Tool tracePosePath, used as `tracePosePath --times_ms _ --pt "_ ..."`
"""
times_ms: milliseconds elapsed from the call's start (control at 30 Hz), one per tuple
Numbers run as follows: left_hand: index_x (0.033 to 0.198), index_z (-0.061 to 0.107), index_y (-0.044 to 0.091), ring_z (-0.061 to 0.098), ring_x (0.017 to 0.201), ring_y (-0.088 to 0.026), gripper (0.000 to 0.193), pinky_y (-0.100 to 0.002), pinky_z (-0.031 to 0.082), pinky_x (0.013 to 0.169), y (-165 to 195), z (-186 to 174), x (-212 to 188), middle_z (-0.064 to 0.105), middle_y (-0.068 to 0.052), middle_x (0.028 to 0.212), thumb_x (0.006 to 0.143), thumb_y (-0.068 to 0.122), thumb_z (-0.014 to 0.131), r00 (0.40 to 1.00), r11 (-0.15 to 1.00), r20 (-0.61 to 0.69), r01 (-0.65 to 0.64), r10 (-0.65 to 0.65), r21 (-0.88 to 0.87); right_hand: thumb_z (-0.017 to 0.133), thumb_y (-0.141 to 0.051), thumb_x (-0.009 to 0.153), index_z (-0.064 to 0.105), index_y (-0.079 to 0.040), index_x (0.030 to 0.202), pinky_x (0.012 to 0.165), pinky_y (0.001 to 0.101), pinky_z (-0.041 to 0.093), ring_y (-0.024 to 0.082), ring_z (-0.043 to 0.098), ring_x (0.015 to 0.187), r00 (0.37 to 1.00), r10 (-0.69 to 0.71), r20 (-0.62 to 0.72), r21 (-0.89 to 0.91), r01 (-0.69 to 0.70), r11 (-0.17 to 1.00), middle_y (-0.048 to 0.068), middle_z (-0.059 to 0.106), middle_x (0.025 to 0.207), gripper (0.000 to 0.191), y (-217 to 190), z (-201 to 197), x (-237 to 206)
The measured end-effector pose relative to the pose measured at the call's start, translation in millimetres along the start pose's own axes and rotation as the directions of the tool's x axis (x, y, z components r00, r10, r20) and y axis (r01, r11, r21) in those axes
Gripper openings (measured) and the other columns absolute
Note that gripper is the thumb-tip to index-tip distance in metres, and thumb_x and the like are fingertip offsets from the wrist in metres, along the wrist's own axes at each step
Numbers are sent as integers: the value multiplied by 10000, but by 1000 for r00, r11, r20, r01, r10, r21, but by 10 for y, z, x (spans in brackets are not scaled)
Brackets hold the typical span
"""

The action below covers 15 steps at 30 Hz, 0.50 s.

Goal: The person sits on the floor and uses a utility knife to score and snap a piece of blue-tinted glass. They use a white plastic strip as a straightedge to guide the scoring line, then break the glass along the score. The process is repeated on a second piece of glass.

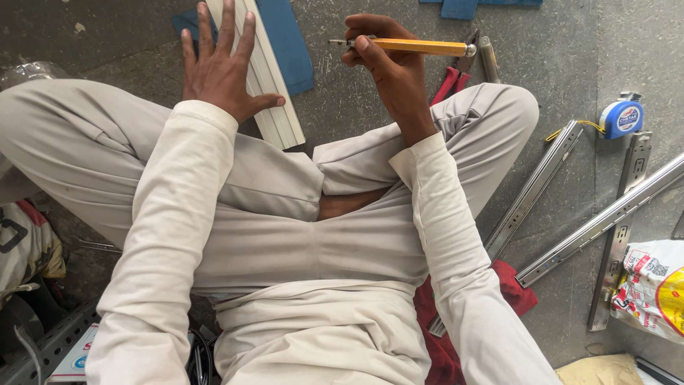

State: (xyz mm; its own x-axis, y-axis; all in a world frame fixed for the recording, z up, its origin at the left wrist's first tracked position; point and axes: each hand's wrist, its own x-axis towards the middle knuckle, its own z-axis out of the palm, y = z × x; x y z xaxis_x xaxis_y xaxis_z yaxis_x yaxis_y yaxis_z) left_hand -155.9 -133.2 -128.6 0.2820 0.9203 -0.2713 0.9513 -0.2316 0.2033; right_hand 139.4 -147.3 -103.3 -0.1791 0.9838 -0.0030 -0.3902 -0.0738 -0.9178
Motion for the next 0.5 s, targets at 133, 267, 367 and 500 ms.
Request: tracePosePath --times_ms 133,267,367,500 --pt "1707 186 248 6 1588 -386 1392 -642 68 1273 15 12 8 87 -87 1766 596 762 851 1000 1000 0 -19 19 10 689 -109 1083 665 3 1330 952 334 630 182 736 1009 1000 2 -1 -12 -2 1000 118 697 1187 272 10 -5 0" --pt "1708 149 211 -4 1594 -373 1433 -635 46 1278 22 28 10 94 -89 1764 582 771 837 1000 1000 4 -23 23 -6 690 -111 1079 659 1 1332 944 330 628 181 737 1002 1000 5 -1 -11 -5 1000 116 697 1191 278 22 -15 -3" --pt "1706 131 208 -12 1594 -364 1431 -629 33 1279 24 46 5 101 -77 1768 592 787 818 999 999 7 -33 33 -6 690 -113 1082 662 1 1330 942 331 628 182 740 1003 1000 3 -1 -15 -3 1000 115 700 1185 274 36 -13 -2" --pt "1702 120 210 -23 1595 -367 1430 -636 22 1278 12 65 13 101 -76 1765 591 805 796 999 999 27 -32 32 6 689 -114 1085 661 1 1332 949 335 628 187 741 1012 1000 8 3 -12 -8 1000 113 701 1185 273 39 0 6"
